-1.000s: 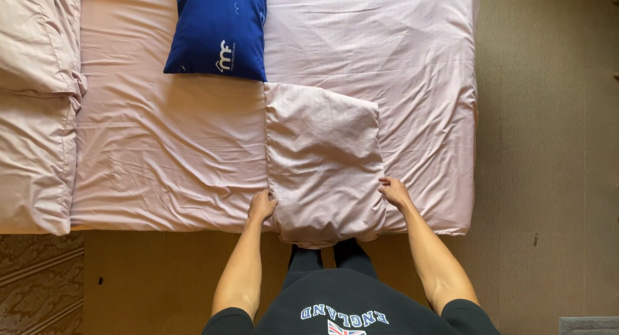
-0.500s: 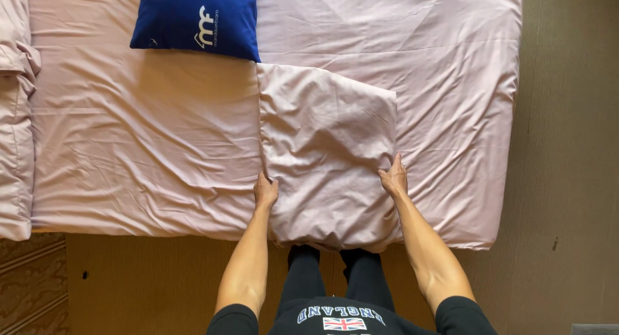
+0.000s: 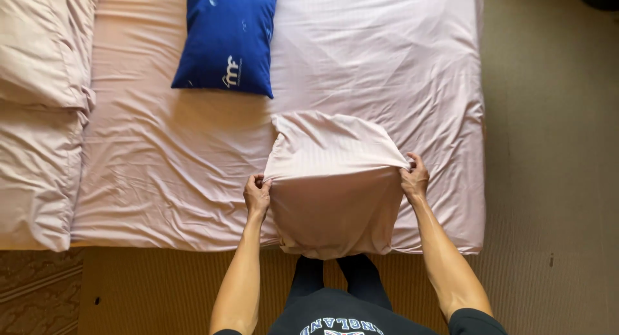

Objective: The person puts a light pink pillowcase onto a blue pillow by hand, smoothing and adjusting the fabric. They then fold the removed pillowcase and place it on the bed. The person repeats the process with a second blue pillow, placing the finished pillows at the head of the bed.

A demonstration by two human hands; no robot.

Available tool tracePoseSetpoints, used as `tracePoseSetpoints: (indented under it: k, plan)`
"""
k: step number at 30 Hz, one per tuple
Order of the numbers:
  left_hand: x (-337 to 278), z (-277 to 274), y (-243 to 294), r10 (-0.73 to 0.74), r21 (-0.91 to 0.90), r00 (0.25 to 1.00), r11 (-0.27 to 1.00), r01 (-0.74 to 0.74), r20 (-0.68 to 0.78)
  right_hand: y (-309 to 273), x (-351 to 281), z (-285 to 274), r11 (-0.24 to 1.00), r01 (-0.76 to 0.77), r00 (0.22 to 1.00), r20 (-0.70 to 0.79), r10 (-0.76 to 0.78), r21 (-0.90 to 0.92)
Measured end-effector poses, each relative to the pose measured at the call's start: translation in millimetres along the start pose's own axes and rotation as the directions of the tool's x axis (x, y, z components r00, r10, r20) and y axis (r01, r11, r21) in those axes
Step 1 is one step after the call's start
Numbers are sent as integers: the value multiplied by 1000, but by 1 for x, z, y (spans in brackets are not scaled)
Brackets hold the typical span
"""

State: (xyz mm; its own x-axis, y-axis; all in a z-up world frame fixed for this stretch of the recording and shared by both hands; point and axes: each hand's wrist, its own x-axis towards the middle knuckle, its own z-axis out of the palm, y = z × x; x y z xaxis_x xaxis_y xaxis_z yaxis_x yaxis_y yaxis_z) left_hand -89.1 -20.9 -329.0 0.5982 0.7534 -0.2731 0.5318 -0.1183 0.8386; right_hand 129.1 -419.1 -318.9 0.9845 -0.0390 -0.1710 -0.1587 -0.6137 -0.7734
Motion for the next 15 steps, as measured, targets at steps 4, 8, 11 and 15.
tracePoseSetpoints:
  k: [4,8,11,15]
  plan:
    - [-6,-31,80,183,-98,983,978,-185,-25,-53,4,-52,979,164,986,-61,-157,123]
    - [-10,-68,142,290,-162,957,944,-288,-14,-112,-11,-98,943,204,978,-1,-211,262]
    - [-3,-77,179,398,-211,917,897,-389,2,-138,-15,-129,926,234,970,-9,-243,295]
    - [-3,-96,211,513,-246,858,834,-495,14,-187,-39,-163,872,282,955,-36,-293,399]
